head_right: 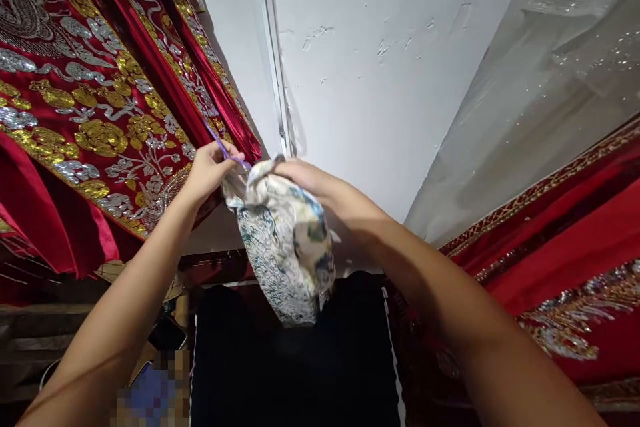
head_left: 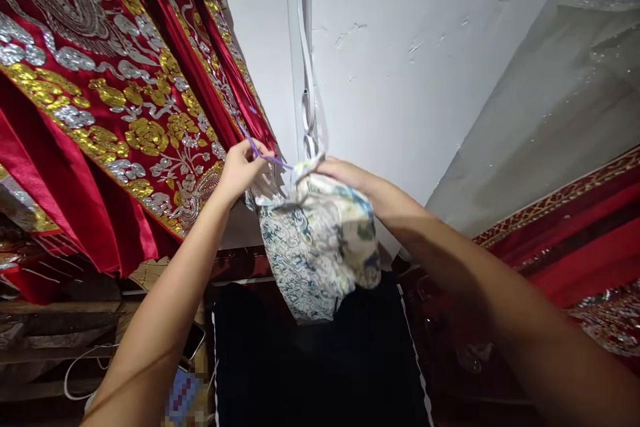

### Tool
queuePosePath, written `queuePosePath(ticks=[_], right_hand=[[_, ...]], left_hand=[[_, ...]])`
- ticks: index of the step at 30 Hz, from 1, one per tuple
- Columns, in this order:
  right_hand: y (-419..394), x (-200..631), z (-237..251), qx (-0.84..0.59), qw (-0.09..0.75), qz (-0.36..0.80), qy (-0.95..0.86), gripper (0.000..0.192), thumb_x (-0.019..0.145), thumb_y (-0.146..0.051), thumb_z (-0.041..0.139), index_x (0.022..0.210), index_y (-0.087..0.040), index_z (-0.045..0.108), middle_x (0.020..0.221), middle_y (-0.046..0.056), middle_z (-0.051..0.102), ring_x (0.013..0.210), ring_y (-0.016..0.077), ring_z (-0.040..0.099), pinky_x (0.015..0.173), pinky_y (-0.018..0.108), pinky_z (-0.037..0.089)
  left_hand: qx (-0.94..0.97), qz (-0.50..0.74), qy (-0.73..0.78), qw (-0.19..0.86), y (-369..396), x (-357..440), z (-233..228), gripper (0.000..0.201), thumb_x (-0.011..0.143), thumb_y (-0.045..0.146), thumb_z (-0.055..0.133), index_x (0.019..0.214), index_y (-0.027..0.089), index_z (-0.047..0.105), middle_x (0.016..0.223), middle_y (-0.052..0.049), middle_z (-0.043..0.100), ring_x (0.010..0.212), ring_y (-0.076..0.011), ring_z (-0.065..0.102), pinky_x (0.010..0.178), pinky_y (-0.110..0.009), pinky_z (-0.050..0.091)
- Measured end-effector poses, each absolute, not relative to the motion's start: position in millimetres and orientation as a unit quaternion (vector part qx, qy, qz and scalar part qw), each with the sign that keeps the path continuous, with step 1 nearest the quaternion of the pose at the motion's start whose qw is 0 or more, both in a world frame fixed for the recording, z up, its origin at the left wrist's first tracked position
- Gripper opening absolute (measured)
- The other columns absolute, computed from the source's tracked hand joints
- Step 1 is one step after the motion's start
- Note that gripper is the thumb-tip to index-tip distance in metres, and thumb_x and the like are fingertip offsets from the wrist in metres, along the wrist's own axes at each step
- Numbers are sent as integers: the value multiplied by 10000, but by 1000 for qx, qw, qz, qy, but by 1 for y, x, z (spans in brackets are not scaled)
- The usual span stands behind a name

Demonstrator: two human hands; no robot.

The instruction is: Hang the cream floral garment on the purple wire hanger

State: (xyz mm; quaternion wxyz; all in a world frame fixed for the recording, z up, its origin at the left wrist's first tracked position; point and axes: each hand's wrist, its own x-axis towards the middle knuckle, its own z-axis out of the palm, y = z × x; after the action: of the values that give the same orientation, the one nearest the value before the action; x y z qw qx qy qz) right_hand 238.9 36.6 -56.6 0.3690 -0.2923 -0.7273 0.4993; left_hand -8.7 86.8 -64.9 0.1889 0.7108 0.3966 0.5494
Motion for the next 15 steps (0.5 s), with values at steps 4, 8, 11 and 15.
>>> queuePosePath(ticks=[4,8,11,15], right_hand=[[54,245,-82,-306,371,320,-816,307,902,-340,591,1134,-166,692,1092,108,693,994,229,659,937,448,529],[44,249,-125,-280,318,132,-896,1038,762,-365,763,1623,-275,191,1633,131,292,1497,371,300,1207,590,287],[38,243,-152,-262,338,31,-903,1352,668,-471,835,1626,-239,-91,1658,183,153,1532,430,166,1239,651,158],[42,248,-161,-239,416,-45,-876,1386,634,-519,848,1608,-284,-110,1581,183,214,1480,444,265,1224,646,223]], left_hand=[[681,545,288,396,59,-8,-85,315,606,183,892,756,175,616,671,40,555,591,-96,514,573,-231,430],[662,535,174,495,37,23,-87,450,557,164,920,601,175,473,599,52,496,570,-89,486,556,-229,411],[635,548,122,530,25,49,-79,490,559,178,924,594,182,435,611,47,470,694,-124,563,695,-263,484],[612,559,90,552,6,66,-67,497,604,191,900,601,172,404,958,-23,631,1102,-198,615,999,-342,473]])
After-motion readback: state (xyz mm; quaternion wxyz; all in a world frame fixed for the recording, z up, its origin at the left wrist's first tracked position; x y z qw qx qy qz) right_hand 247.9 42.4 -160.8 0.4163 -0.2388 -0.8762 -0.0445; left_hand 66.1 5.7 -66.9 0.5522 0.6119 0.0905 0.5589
